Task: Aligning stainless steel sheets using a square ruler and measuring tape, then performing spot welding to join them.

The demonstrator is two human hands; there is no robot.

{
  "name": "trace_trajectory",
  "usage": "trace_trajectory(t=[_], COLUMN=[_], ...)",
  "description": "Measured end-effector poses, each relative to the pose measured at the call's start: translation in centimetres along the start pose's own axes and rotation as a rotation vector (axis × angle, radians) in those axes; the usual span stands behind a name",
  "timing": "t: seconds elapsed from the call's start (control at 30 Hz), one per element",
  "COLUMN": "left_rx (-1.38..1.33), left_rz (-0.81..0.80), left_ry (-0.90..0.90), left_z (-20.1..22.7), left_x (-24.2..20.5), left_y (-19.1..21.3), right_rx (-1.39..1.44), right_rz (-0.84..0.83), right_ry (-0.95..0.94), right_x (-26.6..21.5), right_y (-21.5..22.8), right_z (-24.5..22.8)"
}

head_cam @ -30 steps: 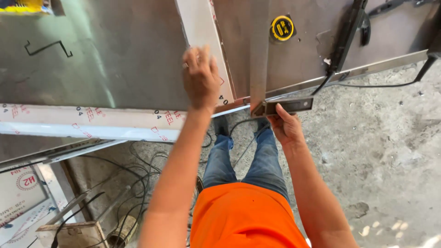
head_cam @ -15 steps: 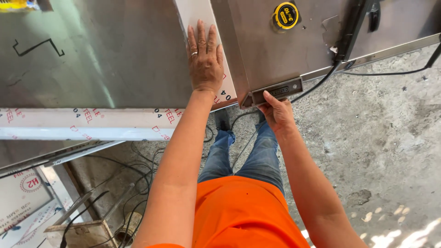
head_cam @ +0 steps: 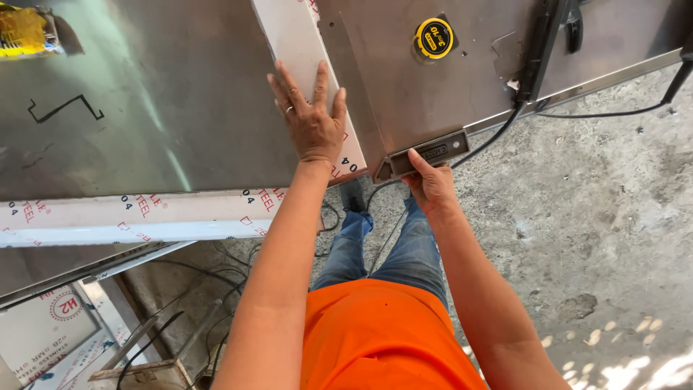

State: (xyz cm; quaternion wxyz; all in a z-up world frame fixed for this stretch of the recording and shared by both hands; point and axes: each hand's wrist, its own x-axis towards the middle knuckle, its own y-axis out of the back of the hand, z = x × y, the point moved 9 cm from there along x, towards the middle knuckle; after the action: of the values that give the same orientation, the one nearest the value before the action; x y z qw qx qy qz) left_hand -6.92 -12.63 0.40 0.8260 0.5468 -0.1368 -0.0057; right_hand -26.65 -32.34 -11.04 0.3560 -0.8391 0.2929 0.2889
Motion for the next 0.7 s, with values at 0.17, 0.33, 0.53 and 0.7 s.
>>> trace_trajectory(t=[0.17,0.33,0.53,0.7], left_rx=[0.037,0.007,0.03,0.033], left_rz=[-0.007,0.013,0.02,0.012], left_ry=[0.043,0.033,0.065,0.076], left_z=[-0.5,-0.2,-0.8,-0.2], left_x=[-0.4,0.2,-0.2,0.0], left_y=[-0.1,0.1,-0.7,0.2], right_rx=[0.016,0.049,0.099,0.179], right_rz=[0.002,0.012,-0.288,-0.542], right_ry=[-0.009,-0.028,0.043,0.214], right_x=[-0.1,-0.9,-6.5,-2.6], right_y=[-0.4,-0.6,-6.6,-12.9], right_z=[0.1,-0.8,-8.7,-14.3])
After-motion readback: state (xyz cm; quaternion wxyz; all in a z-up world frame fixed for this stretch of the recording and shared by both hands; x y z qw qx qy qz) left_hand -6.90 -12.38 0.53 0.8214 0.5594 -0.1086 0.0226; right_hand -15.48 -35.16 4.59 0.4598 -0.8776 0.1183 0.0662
